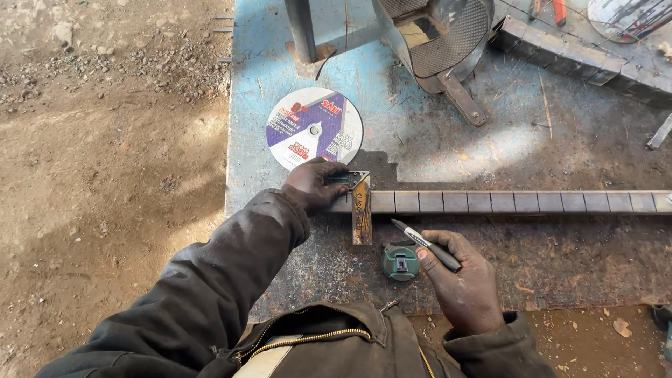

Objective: Measuring and marking a metal square tube using a tape measure and a square

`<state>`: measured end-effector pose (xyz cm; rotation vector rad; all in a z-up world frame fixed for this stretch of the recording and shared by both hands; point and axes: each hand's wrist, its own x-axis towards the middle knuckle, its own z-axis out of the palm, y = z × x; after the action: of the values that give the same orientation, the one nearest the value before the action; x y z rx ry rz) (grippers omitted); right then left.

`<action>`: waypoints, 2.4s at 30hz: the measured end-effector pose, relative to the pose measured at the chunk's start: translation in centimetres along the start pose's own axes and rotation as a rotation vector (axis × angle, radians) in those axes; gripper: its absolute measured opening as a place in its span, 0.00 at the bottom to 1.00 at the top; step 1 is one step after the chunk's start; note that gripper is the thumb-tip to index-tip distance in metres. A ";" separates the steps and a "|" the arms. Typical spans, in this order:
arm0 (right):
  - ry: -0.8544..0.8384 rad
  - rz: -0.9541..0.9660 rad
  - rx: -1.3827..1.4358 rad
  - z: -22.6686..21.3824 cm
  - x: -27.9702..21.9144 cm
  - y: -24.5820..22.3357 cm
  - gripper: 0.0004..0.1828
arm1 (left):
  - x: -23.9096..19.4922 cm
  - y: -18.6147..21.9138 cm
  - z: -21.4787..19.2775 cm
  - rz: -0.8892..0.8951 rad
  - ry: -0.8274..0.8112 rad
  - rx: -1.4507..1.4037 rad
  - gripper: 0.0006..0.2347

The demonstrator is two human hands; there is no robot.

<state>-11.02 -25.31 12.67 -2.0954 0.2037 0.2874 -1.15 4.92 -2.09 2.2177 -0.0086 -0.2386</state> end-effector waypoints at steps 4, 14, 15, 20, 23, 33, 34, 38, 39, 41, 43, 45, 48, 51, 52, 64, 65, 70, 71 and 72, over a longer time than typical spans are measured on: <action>-0.008 -0.027 -0.053 0.5 0.5 -0.3 0.13 | 0.3 -0.6 0.3 0.048 0.013 0.018 0.20; -0.022 -0.037 -0.063 1.9 1.8 -1.4 0.12 | 0.2 -1.1 0.5 0.032 0.037 0.074 0.21; -0.024 -0.037 -0.064 2.0 1.9 -1.3 0.12 | 0.1 -1.0 0.6 0.029 0.038 0.074 0.21; -0.038 -0.029 -0.022 2.8 2.8 -0.7 0.12 | 0.1 -1.1 0.7 0.034 0.041 0.101 0.21; -0.023 -0.016 -0.096 2.9 3.0 -1.1 0.12 | 0.3 -1.9 1.1 0.110 0.076 0.126 0.22; -0.020 0.018 -0.010 4.0 4.5 -2.6 0.14 | -0.1 -1.7 0.9 0.103 0.113 -0.020 0.18; -0.022 0.007 -0.030 4.0 4.6 -2.7 0.14 | -0.1 -1.7 0.9 0.109 0.114 -0.024 0.18; -0.051 -0.017 -0.087 4.3 5.6 -2.6 0.14 | 0.1 -2.0 1.2 0.114 0.114 -0.038 0.19; -0.052 -0.017 -0.086 4.4 5.5 -3.0 0.14 | 0.2 -2.1 1.1 0.114 0.115 -0.037 0.19; -0.118 0.045 -0.129 4.2 5.4 -3.8 0.15 | 0.3 -2.1 1.2 0.108 0.106 -0.050 0.19; -0.128 0.092 -0.148 3.7 4.0 -5.1 0.15 | 0.2 -2.1 1.2 0.109 0.104 -0.048 0.19; -0.133 0.135 -0.169 3.1 3.1 -6.0 0.15 | 0.2 -1.8 1.2 0.114 0.104 -0.048 0.19; -0.236 0.177 -0.430 2.3 2.3 -5.7 0.13 | 0.2 -1.0 0.7 0.064 0.050 0.122 0.21; -0.186 0.096 -0.378 1.5 1.6 -4.1 0.14 | -0.2 0.2 -0.5 0.005 0.005 0.065 0.20; -0.155 0.070 -0.322 1.2 1.5 -3.8 0.14 | -0.5 0.3 -1.2 -0.081 -0.026 0.097 0.21; -0.052 -0.026 -0.157 2.0 0.6 -1.8 0.13 | -1.6 -4.5 -1.8 0.013 0.089 0.022 0.22; -0.049 -0.062 -0.158 2.1 0.6 -1.8 0.13 | -1.6 -4.4 -1.8 0.009 0.090 0.018 0.22; -0.086 -0.063 -0.104 2.8 0.9 -2.0 0.13 | -1.4 -4.8 -1.9 0.049 0.091 0.028 0.22; -0.089 -0.059 -0.104 3.0 0.9 -2.1 0.14 | -1.5 -4.5 -2.1 0.068 0.091 0.054 0.22; -0.088 -0.060 -0.104 3.2 0.9 -2.3 0.14 | -1.7 -4.5 -2.2 0.069 0.091 0.053 0.22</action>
<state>-9.93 -21.41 12.67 -2.1821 0.0749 0.3605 -2.74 9.53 -4.01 2.2750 -0.0422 -0.1007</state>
